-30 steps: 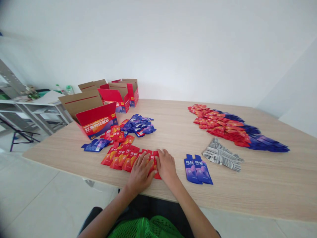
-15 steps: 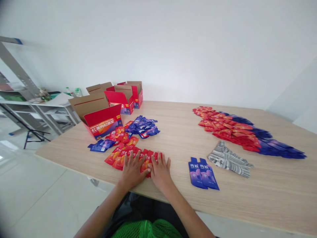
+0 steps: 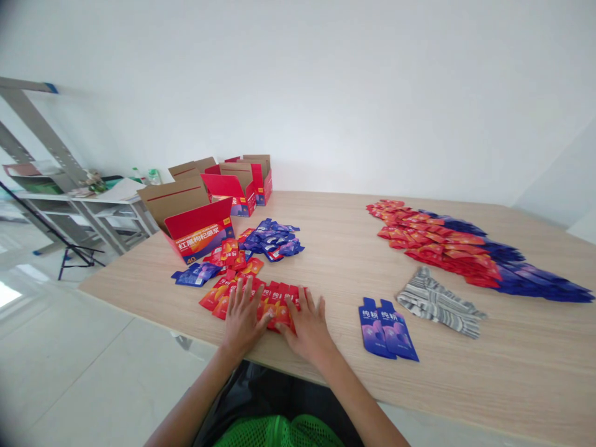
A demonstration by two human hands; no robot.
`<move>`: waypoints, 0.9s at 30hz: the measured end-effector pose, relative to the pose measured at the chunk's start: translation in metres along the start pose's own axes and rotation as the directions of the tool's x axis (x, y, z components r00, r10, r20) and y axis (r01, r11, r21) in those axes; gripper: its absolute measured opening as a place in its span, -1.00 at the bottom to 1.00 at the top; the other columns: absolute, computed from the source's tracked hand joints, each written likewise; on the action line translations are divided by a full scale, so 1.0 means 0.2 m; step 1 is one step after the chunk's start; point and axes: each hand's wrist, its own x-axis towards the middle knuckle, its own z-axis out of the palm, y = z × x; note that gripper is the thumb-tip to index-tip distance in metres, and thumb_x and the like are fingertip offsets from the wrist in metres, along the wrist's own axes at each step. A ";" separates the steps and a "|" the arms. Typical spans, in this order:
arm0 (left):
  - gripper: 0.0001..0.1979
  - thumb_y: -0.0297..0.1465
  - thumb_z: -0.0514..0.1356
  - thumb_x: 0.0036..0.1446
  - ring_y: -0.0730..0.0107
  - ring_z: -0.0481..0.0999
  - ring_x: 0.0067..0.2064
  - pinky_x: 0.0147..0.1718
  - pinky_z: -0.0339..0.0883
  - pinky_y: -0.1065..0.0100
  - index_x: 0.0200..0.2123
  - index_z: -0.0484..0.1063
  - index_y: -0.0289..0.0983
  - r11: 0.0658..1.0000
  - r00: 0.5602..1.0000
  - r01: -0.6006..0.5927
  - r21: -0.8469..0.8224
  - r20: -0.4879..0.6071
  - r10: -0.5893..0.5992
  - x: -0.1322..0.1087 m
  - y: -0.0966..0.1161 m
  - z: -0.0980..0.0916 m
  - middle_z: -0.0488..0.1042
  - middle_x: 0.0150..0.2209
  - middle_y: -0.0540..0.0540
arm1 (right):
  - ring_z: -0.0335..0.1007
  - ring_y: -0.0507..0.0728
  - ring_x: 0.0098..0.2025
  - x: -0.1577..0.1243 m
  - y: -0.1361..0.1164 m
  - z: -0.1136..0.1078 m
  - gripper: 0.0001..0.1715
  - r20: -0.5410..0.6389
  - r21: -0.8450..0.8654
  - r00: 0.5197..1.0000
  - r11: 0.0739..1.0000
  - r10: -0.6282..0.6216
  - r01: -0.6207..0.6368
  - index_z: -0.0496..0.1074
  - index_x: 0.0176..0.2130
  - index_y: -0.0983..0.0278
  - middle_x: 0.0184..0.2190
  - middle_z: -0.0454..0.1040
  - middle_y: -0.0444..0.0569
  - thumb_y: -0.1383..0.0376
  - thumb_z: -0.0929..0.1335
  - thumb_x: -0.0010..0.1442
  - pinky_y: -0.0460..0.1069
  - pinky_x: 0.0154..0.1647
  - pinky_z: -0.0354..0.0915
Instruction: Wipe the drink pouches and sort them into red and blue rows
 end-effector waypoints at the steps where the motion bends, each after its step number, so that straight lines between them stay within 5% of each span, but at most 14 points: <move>1: -0.29 0.02 0.20 0.19 -0.26 -0.12 0.46 0.31 -0.01 -0.26 0.29 0.33 -0.23 1.000 1.000 0.016 0.012 -0.027 -0.015 0.01 -0.04 -0.02 0.06 0.44 -0.29 | -0.28 0.48 0.49 0.00 -0.01 0.01 -0.14 0.014 -0.009 1.000 1.000 -0.004 0.004 0.14 0.40 0.27 0.47 -0.17 0.32 -0.16 0.20 0.34 0.52 0.36 -0.29; 8: -0.29 0.10 0.14 0.18 -0.43 0.11 0.36 0.25 -0.02 -0.38 0.25 0.40 -0.22 0.965 0.965 0.196 0.174 0.142 -0.221 0.02 -0.27 -0.06 0.31 0.31 -0.33 | -0.28 0.56 0.47 0.00 -0.07 0.03 -0.03 0.070 -0.011 0.997 1.000 -0.021 0.022 0.08 0.42 0.33 0.47 -0.19 0.35 -0.21 0.21 0.30 0.55 0.34 -0.31; 22: -0.35 0.02 0.06 0.27 -0.46 0.08 0.37 0.22 -0.01 -0.40 0.30 0.34 -0.18 0.931 0.941 0.295 0.216 0.105 -0.322 -0.02 -0.34 -0.12 0.26 0.34 -0.35 | -0.26 0.55 0.48 0.13 -0.24 0.06 -0.06 0.076 0.040 0.996 0.999 -0.037 0.035 0.05 0.43 0.33 0.47 -0.17 0.31 -0.16 0.21 0.32 0.54 0.35 -0.29; 25: -0.33 0.00 0.11 0.26 -0.42 -0.06 0.43 0.26 -0.03 -0.37 0.34 0.27 -0.16 0.958 0.971 0.217 0.188 0.062 -0.232 -0.04 -0.35 -0.11 0.08 0.42 -0.33 | -0.27 0.53 0.48 0.12 -0.22 0.08 -0.04 0.038 0.043 0.997 0.997 -0.060 0.058 0.04 0.44 0.31 0.47 -0.16 0.30 -0.16 0.24 0.30 0.53 0.36 -0.30; 27: -0.29 0.02 0.14 0.24 -0.33 -0.16 0.46 0.31 -0.09 -0.31 0.36 0.23 -0.14 0.990 0.995 0.044 0.135 0.085 -0.056 -0.04 -0.35 -0.11 0.01 0.45 -0.28 | -0.29 0.53 0.48 0.11 -0.21 0.09 -0.01 -0.003 0.035 0.999 0.998 -0.048 0.048 0.03 0.44 0.29 0.48 -0.20 0.31 -0.19 0.26 0.27 0.55 0.35 -0.31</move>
